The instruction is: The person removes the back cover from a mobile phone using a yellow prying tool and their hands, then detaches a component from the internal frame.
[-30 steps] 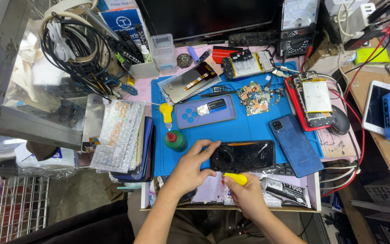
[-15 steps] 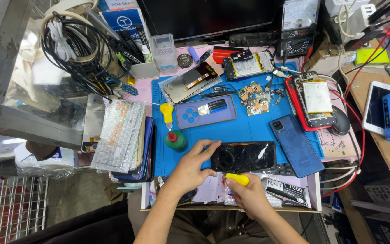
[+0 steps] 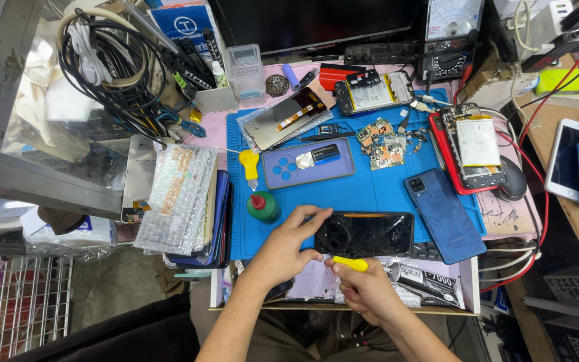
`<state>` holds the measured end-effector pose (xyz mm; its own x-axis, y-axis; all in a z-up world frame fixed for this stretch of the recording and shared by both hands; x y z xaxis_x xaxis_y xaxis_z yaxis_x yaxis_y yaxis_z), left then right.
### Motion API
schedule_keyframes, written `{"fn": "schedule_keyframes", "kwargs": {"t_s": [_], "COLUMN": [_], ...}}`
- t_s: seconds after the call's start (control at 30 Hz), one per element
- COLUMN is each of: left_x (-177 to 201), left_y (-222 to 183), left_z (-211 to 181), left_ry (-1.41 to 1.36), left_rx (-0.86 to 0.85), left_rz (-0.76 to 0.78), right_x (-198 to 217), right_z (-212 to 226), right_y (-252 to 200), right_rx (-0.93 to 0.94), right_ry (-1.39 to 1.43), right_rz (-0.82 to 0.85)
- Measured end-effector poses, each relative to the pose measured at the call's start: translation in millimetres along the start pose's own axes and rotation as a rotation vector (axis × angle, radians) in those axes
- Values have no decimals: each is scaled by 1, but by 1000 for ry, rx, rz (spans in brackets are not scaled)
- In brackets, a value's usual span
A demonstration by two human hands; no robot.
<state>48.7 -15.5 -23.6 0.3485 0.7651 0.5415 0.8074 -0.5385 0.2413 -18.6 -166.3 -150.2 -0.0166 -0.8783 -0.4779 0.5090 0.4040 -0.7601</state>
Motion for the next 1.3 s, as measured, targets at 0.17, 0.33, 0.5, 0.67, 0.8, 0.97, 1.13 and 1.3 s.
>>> {"fn": "schedule_keyframes", "kwargs": {"t_s": [0.17,0.33,0.5,0.67,0.8,0.97,1.13,1.3], "left_x": [1,0,1,0,3,-3,-15,-34], "left_y": [0,-1,-1,-1,-5,-19,-34,-60], "left_z": [-2,0,0,3,-5,-19,-29,-28], "left_ry": [5,11,13,-37,-15,51,74,-17], "left_rx": [-22,-22,-24,29,34,59,148,200], "left_rz": [-2,4,-3,-42,-130,-239,-373,-515], "right_x": [-3,-5,-7,4,11,21,32,46], "right_z": [-1,-4,-4,1,4,2,15,36], "right_y": [-1,2,2,0,-4,-18,-35,-43], "right_rx": [34,27,31,44,153,174,172,166], "right_ry": [-17,44,52,-31,-57,-27,-80,-245], "right_rz": [-25,-1,41,-16,-124,-115,-170,-152]}}
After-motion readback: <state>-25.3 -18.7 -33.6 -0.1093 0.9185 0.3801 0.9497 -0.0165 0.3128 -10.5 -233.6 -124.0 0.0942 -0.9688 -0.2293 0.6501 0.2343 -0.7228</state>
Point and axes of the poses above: each hand's wrist, its own y-axis towards the middle knuckle, its own x-axis out of the back of the hand, z = x × y, the point moved 8 cm from there along y, towards the middle knuckle, and after that the axes turned 14 degrees about -x, right-handed, at the moved point
